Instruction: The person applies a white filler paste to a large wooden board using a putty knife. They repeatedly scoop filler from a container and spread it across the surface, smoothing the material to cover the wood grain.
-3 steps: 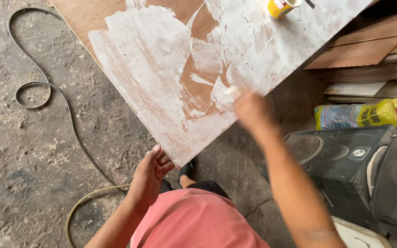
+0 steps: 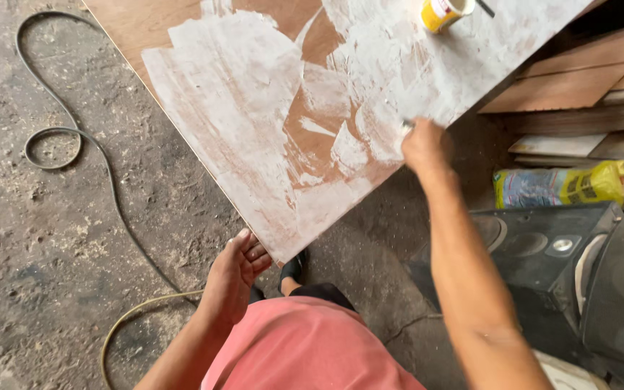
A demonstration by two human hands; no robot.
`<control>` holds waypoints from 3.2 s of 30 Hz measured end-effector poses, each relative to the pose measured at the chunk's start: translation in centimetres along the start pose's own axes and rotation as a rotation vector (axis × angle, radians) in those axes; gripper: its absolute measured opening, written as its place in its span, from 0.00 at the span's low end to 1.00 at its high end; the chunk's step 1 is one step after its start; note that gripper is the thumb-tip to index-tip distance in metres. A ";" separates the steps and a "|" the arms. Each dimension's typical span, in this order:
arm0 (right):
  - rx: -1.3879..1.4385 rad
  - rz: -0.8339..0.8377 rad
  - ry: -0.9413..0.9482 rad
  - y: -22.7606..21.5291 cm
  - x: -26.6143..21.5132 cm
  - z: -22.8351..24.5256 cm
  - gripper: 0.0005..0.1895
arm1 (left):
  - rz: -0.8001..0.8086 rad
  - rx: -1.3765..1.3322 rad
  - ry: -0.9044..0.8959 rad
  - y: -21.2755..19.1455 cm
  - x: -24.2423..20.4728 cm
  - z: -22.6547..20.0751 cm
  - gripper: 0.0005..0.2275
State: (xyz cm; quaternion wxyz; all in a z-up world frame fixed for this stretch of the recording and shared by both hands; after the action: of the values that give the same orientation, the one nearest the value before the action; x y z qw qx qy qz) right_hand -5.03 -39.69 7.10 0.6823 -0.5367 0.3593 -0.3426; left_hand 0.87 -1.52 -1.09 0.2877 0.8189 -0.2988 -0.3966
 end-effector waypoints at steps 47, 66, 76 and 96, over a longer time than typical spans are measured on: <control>-0.040 -0.139 -0.560 8.9 -1.3 2.1 0.10 | -0.354 0.004 0.001 -0.5 2.9 1.1 0.19; -0.023 -0.228 -0.776 8.1 13.2 24.1 0.09 | -0.493 0.056 0.141 -1.3 0.6 -1.9 0.27; 0.148 0.050 -1.232 11.5 -14.4 23.7 0.09 | -0.699 -0.029 0.190 -4.7 -0.8 -3.5 0.25; 0.082 0.021 -0.326 3.7 -6.3 8.4 0.14 | -0.629 0.149 0.148 -6.6 -1.6 -1.3 0.23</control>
State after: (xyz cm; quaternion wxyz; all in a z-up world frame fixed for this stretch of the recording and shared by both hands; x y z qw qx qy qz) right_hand -0.69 -29.48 5.63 0.7564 -0.5531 0.2349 -0.2583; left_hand 2.90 4.28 -4.36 0.1114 0.9165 -0.0376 -0.3824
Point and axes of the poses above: each hand's wrist, its own x-axis towards the middle knuckle, its own y-axis out of the palm, z = x × y, the point moved 2 cm from there along x, towards the middle knuckle, and after that the axes turned 5 degrees about y, right-handed, at the moved point
